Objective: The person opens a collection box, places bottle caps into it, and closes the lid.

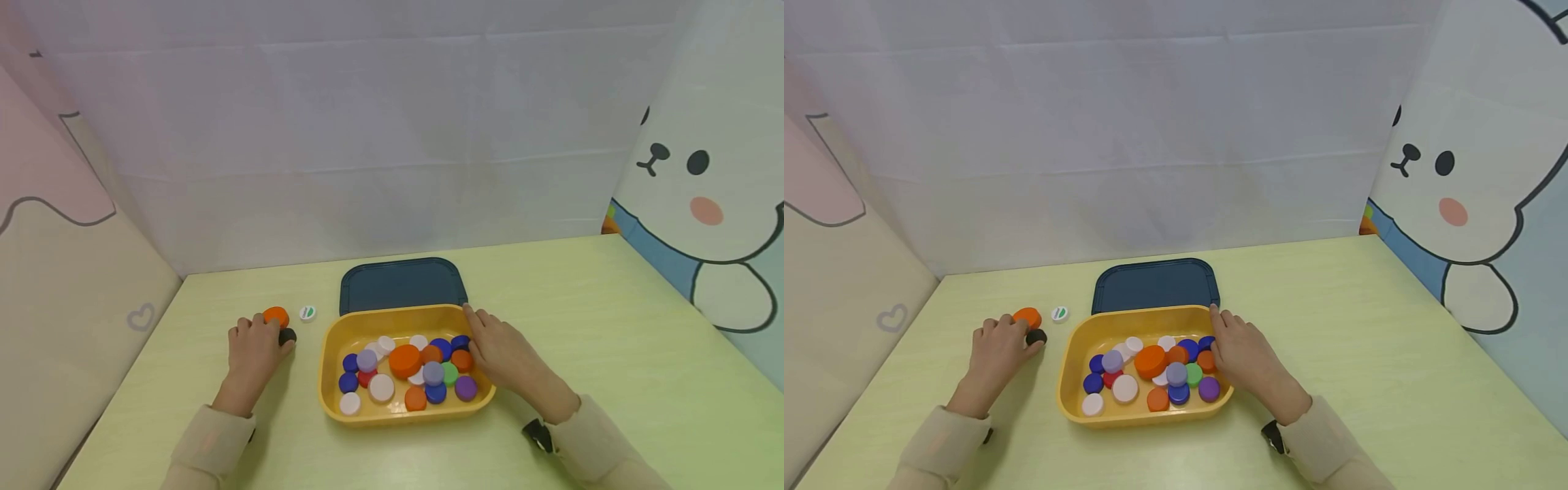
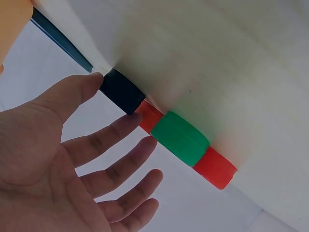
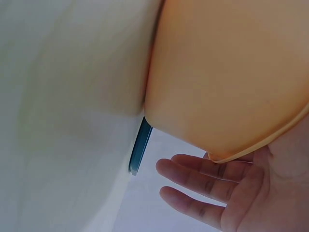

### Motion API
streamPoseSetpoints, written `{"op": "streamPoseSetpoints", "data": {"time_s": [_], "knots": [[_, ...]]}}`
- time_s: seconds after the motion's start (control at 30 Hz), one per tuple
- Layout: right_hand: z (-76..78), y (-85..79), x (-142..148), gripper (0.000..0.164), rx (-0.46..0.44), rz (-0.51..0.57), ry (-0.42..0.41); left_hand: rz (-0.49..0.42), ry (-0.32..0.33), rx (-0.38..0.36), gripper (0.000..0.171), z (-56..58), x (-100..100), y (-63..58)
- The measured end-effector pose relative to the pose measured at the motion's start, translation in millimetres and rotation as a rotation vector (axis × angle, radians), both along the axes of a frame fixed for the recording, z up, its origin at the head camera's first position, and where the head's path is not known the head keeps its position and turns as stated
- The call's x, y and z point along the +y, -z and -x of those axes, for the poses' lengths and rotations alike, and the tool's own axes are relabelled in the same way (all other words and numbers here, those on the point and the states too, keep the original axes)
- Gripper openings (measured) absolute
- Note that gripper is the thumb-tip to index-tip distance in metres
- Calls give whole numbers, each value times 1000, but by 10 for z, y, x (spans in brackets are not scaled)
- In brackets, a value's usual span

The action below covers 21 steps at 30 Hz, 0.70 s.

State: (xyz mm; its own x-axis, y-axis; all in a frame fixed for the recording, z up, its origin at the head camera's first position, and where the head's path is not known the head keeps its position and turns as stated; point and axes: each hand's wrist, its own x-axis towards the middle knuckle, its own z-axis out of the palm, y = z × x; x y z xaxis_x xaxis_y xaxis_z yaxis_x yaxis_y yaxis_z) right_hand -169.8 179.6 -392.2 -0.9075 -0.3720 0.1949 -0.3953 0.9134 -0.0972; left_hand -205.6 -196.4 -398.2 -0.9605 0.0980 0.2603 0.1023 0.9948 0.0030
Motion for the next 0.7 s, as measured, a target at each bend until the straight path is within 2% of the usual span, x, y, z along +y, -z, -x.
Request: {"op": "streamPoseSetpoints", "data": {"time_s": [0.17, 0.37, 0.7], "knots": [[-1, -3, 1, 52, -7, 3, 2, 11, -5, 18, 37, 11, 14, 21], [4, -6, -4, 52, -5, -1, 1, 4, -8, -4, 37, 9, 10, 30], [4, -2, -5, 52, -7, -3, 6, -58, 6, -14, 36, -12, 33, -59]]}}
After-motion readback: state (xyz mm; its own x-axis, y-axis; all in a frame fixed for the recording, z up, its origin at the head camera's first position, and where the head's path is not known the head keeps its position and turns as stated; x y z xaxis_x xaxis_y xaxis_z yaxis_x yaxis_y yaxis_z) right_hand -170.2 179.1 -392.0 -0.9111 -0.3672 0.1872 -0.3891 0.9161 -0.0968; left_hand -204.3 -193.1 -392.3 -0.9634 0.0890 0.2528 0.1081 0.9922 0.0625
